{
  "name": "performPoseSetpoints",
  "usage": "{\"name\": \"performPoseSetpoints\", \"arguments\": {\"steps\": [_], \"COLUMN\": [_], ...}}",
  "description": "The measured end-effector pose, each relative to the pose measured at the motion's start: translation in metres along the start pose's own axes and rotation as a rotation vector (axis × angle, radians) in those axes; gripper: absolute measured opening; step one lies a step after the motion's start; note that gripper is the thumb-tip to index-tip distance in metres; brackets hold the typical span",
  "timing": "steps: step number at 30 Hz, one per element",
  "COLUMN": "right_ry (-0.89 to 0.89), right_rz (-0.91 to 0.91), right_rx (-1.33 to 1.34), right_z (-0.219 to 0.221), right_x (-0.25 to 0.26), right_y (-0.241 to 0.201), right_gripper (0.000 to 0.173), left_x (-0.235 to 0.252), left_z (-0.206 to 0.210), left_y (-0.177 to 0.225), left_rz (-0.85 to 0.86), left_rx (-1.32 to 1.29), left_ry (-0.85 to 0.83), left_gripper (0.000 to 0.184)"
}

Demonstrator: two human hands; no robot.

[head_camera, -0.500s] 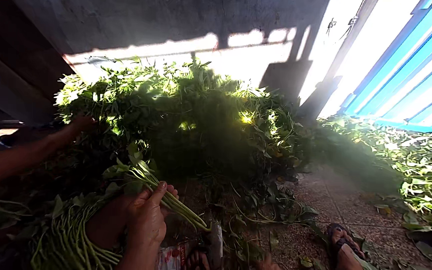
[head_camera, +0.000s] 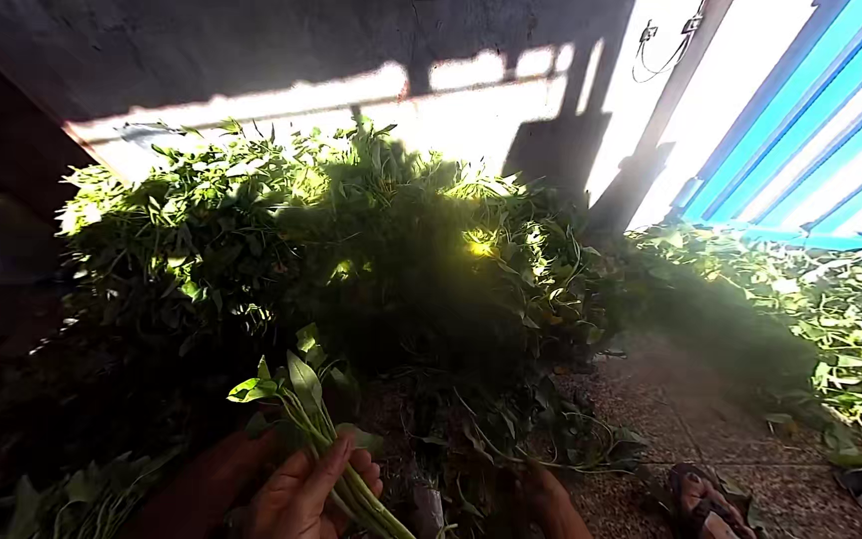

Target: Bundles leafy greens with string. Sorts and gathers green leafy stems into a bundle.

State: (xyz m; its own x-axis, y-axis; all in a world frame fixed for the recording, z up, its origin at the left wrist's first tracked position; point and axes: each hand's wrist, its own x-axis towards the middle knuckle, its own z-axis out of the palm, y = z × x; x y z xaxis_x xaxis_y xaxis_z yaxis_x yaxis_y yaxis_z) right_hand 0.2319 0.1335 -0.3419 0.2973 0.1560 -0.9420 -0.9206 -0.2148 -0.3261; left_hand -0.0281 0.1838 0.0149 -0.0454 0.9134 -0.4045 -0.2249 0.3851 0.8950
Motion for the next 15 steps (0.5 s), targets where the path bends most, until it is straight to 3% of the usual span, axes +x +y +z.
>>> {"name": "performPoseSetpoints", "arguments": {"steps": [2,5,6,10,15], "right_ry": [0.077,0.1,0.074,-0.196,-0.394], "right_rz": [-0.243,-0.894,-1.011,-0.97,-1.276], "right_rx": [-0.088,-0.49,-0.623,-0.818,-0.902], "right_z": [0.007,-0.002,-0.012,-0.048,-0.064], "right_x": [-0.016,-0.065,-0.077,-0.086,-0.138], "right_y": [-0.005,-0.004,-0.002,0.003,0.014], "right_gripper": [0.034,0.026,0.029,0.038,0.029], "left_x": [0.0,0.002,0.002,0.0,0.003], "left_z": [0.0,0.002,0.004,0.009,0.012], "left_y": [0.0,0.002,0.001,-0.004,-0.01], "left_rz": [0.0,0.007,0.003,-0.003,-0.03], "left_rx": [0.006,-0.01,-0.013,-0.031,-0.015], "left_ry": [0.0,0.01,0.014,0.018,-0.035], "left_gripper": [0.012,0.011,0.012,0.014,0.014]}}
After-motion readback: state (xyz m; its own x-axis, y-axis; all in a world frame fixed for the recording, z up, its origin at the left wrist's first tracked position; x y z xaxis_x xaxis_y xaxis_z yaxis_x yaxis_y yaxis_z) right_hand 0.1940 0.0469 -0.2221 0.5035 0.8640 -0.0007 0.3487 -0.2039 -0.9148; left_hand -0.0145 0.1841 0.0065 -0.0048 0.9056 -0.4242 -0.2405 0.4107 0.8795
